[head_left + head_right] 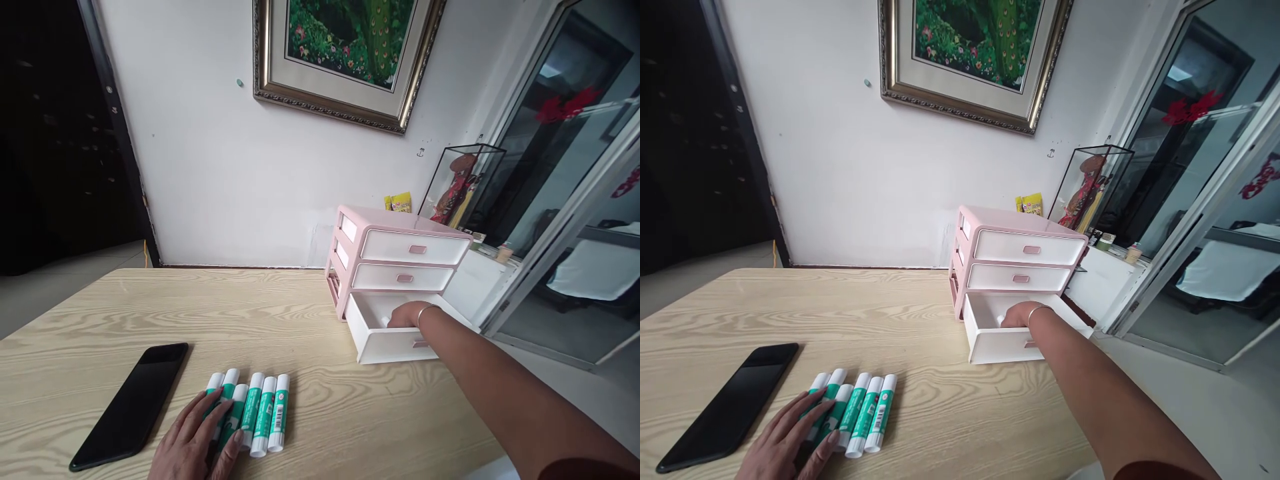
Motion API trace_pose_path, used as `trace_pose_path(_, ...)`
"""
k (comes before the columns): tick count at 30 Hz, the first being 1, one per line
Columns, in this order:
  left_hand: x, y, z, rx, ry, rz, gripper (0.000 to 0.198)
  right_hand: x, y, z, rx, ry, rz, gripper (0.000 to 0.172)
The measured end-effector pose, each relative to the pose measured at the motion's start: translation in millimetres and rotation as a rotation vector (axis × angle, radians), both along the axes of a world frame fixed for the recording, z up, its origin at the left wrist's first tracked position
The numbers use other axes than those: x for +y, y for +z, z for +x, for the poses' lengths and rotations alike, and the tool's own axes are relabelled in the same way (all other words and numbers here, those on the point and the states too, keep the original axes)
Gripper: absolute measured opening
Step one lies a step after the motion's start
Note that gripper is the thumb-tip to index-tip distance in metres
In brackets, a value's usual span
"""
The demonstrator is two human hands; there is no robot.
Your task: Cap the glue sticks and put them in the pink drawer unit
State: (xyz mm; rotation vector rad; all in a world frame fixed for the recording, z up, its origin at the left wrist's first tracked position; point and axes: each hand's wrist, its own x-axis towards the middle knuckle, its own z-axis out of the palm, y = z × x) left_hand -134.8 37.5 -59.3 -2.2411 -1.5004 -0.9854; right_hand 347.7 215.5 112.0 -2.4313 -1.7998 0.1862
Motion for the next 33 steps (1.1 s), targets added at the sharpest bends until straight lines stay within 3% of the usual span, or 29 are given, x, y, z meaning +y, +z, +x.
trace_pose_path(3, 4, -5.6, 0, 0.001, -0.003, 0.012, 0.045, -9, 6.0, -5, 0.103, 0.085, -0.135, 0.016)
trace_pose_path(6, 6, -9.8, 2, -0.016, 0.002, -0.038, 0.046, -20, 11.7, -14, 0.200, 0.184, -0.136, 0.017)
trace_pose_path(10, 0, -2.4, 11, -0.060, 0.015, -0.134, 0.046, -40, 21.7, -40, 0.298, 0.310, 0.010, 0.025)
trace_pose_path(13, -9, 11.3, 18, -0.109, 0.019, -0.167, 0.045, -66, 27.7, -77, 0.452, 0.417, 0.255, 0.024)
trace_pose_path(15, -13, 19.6, 22, -0.133, 0.034, -0.185, 0.043, -89, 26.7, -110, 0.613, 0.499, 0.320, 0.025)
trace_pose_path(17, -16, 24.9, 23, -0.154, 0.043, -0.192, 0.041, -111, 18.3, -142, 0.720, 0.482, 0.273, 0.024)
trace_pose_path(20, -17, 26.9, 24, -0.172, 0.044, -0.193, 0.041, -135, -9.7, -182, 0.853, 0.366, 0.021, 0.024)
trace_pose_path(23, -16, 26.1, 23, -0.171, 0.035, -0.195, 0.041, -146, -44.6, -203, 0.857, 0.232, -0.208, 0.022)
trace_pose_path(26, -16, 26.3, 23, -0.174, 0.025, -0.196, 0.042, -148, -68.2, -212, 0.832, 0.139, -0.263, 0.028)
trace_pose_path(33, -19, 30.1, 23, -0.207, 0.020, -0.184, 0.044, -149, -75.4, -222, 0.870, 0.111, -0.307, 0.044)
